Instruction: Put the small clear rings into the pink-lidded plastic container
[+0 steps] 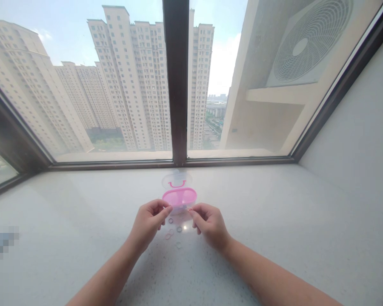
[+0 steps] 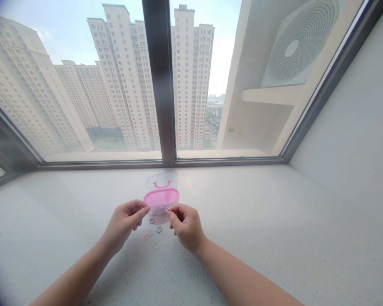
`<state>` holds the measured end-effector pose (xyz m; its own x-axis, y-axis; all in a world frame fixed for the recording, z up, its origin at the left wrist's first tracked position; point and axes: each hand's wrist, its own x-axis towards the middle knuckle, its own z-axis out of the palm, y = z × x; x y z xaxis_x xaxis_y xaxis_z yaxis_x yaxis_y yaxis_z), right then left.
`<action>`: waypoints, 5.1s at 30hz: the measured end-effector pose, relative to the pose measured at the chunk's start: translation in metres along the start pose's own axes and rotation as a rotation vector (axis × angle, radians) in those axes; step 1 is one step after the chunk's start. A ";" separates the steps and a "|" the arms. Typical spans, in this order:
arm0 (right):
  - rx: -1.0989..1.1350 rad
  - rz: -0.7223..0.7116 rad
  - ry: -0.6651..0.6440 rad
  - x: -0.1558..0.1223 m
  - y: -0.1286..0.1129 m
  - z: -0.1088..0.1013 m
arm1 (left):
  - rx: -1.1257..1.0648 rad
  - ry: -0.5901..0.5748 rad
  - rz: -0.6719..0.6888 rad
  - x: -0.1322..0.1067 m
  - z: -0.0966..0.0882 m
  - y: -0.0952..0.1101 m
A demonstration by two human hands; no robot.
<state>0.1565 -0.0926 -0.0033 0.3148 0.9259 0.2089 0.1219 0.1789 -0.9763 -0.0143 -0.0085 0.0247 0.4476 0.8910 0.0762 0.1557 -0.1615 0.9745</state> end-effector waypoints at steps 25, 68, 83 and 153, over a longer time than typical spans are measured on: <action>0.004 -0.010 -0.011 0.001 0.003 0.000 | 0.027 -0.013 0.004 0.001 -0.002 -0.003; 0.013 -0.010 -0.030 0.001 0.005 0.002 | 0.059 -0.057 0.036 0.002 0.000 -0.006; -0.025 -0.004 -0.044 0.000 0.002 0.001 | 0.069 -0.060 0.042 0.000 0.002 -0.001; -0.063 0.008 -0.344 -0.003 0.002 0.000 | 0.525 -0.272 0.414 -0.011 0.012 -0.012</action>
<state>0.1556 -0.0946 -0.0062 -0.0179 0.9870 0.1596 0.1815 0.1602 -0.9703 -0.0109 -0.0216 0.0101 0.7544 0.5864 0.2949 0.2979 -0.7062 0.6423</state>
